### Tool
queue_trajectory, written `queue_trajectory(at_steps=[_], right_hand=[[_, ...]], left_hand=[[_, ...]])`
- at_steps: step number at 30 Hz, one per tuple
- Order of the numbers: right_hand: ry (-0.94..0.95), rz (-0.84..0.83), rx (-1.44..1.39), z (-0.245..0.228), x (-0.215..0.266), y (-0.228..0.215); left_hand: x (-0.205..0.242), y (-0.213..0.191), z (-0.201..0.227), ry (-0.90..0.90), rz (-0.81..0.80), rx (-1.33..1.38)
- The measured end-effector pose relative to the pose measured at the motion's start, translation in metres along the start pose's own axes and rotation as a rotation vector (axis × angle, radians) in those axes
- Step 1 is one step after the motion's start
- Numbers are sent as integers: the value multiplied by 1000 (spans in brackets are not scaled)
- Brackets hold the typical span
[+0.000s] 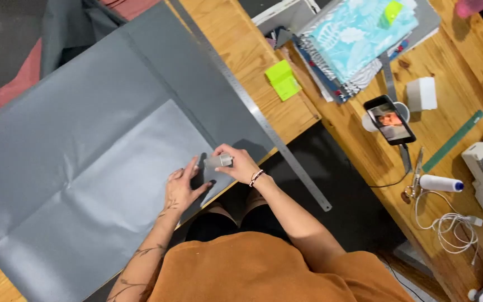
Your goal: The person pins a large piece of gray fabric onto a wooden table using straight pins. They smooth the fabric and secure it at multiple points along the edges and center.
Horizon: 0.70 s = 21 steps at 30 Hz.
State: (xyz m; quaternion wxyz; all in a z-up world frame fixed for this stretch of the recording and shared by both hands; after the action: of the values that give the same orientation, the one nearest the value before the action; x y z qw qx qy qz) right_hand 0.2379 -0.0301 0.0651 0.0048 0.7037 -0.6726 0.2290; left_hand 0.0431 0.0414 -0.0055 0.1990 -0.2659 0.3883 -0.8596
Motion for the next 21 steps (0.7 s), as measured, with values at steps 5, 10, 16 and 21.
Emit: queue_trajectory(at_steps=[5, 10, 16, 21], right_hand=[[61, -129, 98, 7, -16, 44], [70, -139, 192, 3, -15, 67], [63, -147, 196, -25, -5, 79], [18, -116, 196, -70, 7, 65]], left_hand=[[6, 14, -25, 93, 54, 48], [15, 16, -28, 204, 188, 128], [24, 15, -26, 305, 332, 221], [26, 15, -26, 314, 326, 221]])
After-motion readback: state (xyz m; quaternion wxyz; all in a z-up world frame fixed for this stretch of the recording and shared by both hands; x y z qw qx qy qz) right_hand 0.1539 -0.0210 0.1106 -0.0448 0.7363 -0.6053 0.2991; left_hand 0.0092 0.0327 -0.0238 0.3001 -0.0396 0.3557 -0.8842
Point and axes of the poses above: each hand's wrist, its own x-axis away from the middle knuckle, its own y-axis out of the palm, z = x × y, the point moved 6 cm from there along -x, towards the middle knuckle, and after that the axes turned 15 degrees about -z, right-handed, at the moved point
